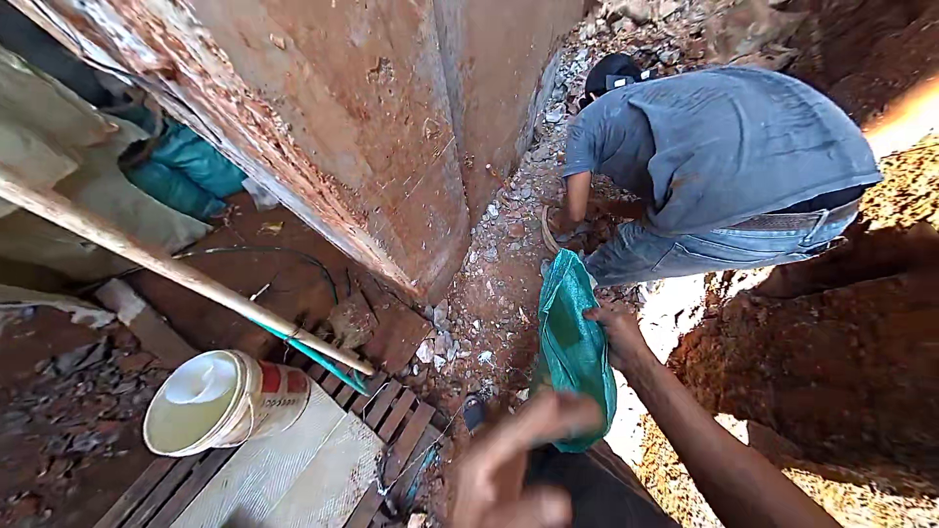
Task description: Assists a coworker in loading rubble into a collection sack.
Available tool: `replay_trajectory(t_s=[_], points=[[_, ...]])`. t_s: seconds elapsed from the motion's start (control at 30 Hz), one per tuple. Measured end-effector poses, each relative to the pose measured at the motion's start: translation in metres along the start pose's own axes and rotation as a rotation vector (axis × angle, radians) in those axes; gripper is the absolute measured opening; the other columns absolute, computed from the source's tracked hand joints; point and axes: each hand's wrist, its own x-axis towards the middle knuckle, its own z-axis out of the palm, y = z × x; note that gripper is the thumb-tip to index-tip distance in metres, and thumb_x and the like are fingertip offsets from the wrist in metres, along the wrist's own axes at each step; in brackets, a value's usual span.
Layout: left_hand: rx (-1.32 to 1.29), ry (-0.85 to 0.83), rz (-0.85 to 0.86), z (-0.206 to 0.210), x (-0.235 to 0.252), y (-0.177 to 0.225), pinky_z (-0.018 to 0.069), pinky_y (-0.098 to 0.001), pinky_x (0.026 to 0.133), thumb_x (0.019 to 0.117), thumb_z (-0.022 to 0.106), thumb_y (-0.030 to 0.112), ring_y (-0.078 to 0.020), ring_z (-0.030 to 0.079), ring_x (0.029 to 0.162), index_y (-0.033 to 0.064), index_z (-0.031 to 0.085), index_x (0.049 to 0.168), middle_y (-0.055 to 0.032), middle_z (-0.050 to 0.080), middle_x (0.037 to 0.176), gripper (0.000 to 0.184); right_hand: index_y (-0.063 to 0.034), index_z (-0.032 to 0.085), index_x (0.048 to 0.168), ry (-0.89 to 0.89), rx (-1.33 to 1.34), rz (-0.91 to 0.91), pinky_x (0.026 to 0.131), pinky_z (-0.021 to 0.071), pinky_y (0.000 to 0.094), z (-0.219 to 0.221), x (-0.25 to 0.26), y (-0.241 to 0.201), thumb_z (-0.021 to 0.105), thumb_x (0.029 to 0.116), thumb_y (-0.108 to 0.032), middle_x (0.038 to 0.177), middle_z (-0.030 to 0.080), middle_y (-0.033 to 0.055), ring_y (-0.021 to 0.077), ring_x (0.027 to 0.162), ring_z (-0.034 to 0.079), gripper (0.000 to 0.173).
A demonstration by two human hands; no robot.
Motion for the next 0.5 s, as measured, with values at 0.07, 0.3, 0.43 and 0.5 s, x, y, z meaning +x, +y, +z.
replay_trajectory(t_s=[0.07,0.3,0.43,0.5], points=[[0.313,0.265,-0.354,-0.040,0.019,-0.074,0.0488,-0.0439,0.109,0.0824,0.078,0.049,-0.0256,0.051,0.138,0.0042,0.029,0.160,-0.0157,0.048,0.154,0.102,-0.0019,0.066,0.103,0.002,-0.033,0.000,0.066,0.0603,0.0324,0.020,-0.002,-0.001,0.053,0.0927,-0.005,0.081,0.071,0.0043,0.0123,0.072,0.069,0.017],[-0.100,0.664,-0.744,-0.086,0.073,-0.164,0.0521,-0.0422,0.098,0.1036,0.056,0.007,-0.0248,0.063,0.113,-0.0033,0.052,0.139,-0.0214,0.062,0.129,0.037,-0.0014,0.068,0.106,0.004,-0.186,-0.203,0.074,0.0578,0.0320,0.053,0.004,-0.005,0.051,0.0910,-0.009,0.089,0.069,0.0032,0.0097,0.079,0.067,0.024],[-0.215,0.413,-0.659,-0.166,0.085,-0.141,0.0593,-0.0297,0.081,0.1019,0.045,0.001,-0.0109,0.069,0.091,0.0005,0.046,0.140,-0.0087,0.069,0.108,0.038,-0.0065,0.068,0.100,-0.097,-0.312,-0.279,0.078,0.0582,0.0293,0.005,0.003,-0.018,0.061,0.0911,-0.018,0.087,0.070,-0.0025,0.0058,0.081,0.067,0.016],[-0.177,0.205,-0.666,-0.216,0.088,-0.124,0.0596,-0.0280,0.080,0.0939,0.042,-0.004,-0.0091,0.070,0.088,-0.0003,0.054,0.130,-0.0054,0.072,0.102,0.039,-0.0069,0.069,0.096,-0.208,-0.424,-0.136,0.077,0.0575,0.0283,-0.026,-0.008,-0.022,0.069,0.0893,-0.015,0.084,0.069,-0.0037,0.0049,0.078,0.065,0.011]])
